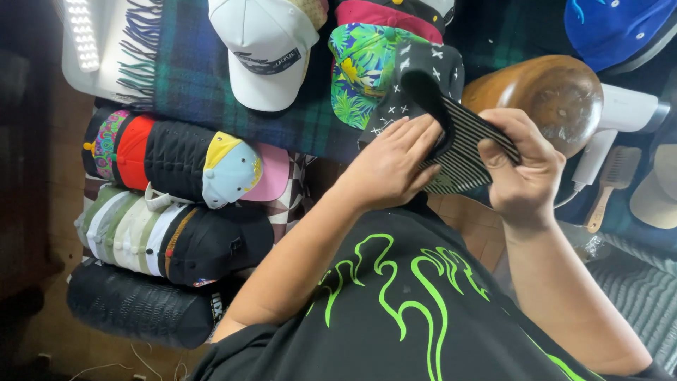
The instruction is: Cleaning and maintaining patterned baseball caps using a brush and a hair dryer.
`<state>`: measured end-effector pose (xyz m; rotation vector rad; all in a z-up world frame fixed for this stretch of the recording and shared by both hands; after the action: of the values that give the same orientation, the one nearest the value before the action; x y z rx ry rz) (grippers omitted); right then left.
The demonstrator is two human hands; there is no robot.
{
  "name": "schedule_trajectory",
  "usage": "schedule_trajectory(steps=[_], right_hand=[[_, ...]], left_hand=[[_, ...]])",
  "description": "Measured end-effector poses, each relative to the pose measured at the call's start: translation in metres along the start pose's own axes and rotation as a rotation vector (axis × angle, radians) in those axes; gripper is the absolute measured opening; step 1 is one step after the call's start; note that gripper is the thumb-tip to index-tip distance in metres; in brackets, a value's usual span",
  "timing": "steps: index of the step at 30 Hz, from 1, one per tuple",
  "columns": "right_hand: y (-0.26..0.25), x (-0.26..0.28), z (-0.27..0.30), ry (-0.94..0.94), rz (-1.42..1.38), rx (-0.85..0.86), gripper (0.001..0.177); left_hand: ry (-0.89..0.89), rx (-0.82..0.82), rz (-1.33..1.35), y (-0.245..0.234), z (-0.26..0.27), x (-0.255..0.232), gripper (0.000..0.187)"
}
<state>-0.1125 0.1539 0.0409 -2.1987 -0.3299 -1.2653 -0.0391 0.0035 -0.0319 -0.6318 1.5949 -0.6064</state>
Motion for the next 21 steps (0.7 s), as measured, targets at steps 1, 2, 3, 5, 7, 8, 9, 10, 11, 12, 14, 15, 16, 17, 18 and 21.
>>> schedule_trajectory(steps=[1, 2, 3, 5, 7, 8, 9, 10, 11, 12, 14, 15, 16, 17, 18, 21], right_hand=[[-0.003, -0.002, 0.004, 0.006, -0.032, 0.003, 0.02], [-0.007, -0.005, 0.007, 0.012, -0.065, 0.005, 0.02], [-0.008, -0.003, 0.008, 0.012, -0.064, 0.005, 0.02], [-0.004, 0.004, 0.009, -0.046, -0.081, 0.081, 0.018], [0.001, 0.014, 0.011, -0.1, -0.086, 0.142, 0.025], [0.005, 0.02, 0.012, -0.155, -0.087, 0.2, 0.035], [0.008, 0.026, 0.008, -0.155, -0.09, 0.198, 0.035], [0.01, 0.039, 0.005, -0.302, -0.017, 0.192, 0.021], [0.012, 0.051, 0.003, -0.449, 0.061, 0.184, 0.007], [0.007, 0.049, 0.003, -0.448, 0.062, 0.181, 0.007], [0.0, 0.048, 0.005, -0.494, 0.196, 0.218, 0.02], [-0.004, 0.044, 0.004, -0.494, 0.199, 0.212, 0.02], [-0.006, 0.04, 0.003, -0.518, 0.272, 0.237, 0.021], [-0.008, 0.037, 0.004, -0.537, 0.344, 0.264, 0.023], [-0.006, 0.037, 0.002, -0.531, 0.347, 0.261, 0.023], [0.006, 0.036, -0.001, -0.557, 0.32, 0.302, 0.026]], left_hand=[[0.095, -0.025, -0.052, -0.004, 0.003, 0.0, 0.055], [0.19, -0.05, -0.103, -0.008, 0.006, -0.001, 0.047], [0.192, -0.051, -0.103, -0.01, 0.006, 0.0, 0.047], [0.26, -0.078, -0.11, -0.017, 0.011, -0.001, 0.027], [0.117, -0.081, 0.094, -0.029, 0.015, 0.011, 0.026], [-0.023, -0.084, 0.298, -0.035, 0.016, 0.021, 0.026], [-0.024, -0.082, 0.296, -0.041, 0.019, 0.024, 0.026], [-0.235, -0.082, 0.603, -0.045, 0.022, 0.039, 0.025], [-0.447, -0.079, 0.91, -0.045, 0.026, 0.051, 0.025], [-0.446, -0.075, 0.908, -0.051, 0.028, 0.055, 0.025], [-0.89, -0.059, 1.515, -0.043, 0.045, 0.072, 0.026], [-0.887, -0.053, 1.512, -0.051, 0.053, 0.072, 0.026], [-0.813, 0.015, 1.645, -0.058, 0.058, 0.069, 0.048], [-0.739, 0.087, 1.778, -0.064, 0.066, 0.064, 0.072], [-0.742, 0.094, 1.778, -0.063, 0.061, 0.048, 0.072], [-0.497, 0.066, 1.6, -0.069, 0.047, 0.007, 0.041]])
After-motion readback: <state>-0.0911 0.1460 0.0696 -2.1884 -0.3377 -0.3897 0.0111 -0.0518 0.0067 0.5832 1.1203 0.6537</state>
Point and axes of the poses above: each hand's wrist, its own z-axis away from the middle knuckle, its own y-axis out of the palm, x = y × z, the point moved 5 cm from there along -z, towards the middle knuckle, and after that the axes turned 7 degrees about -y, right-handed, at the moved point
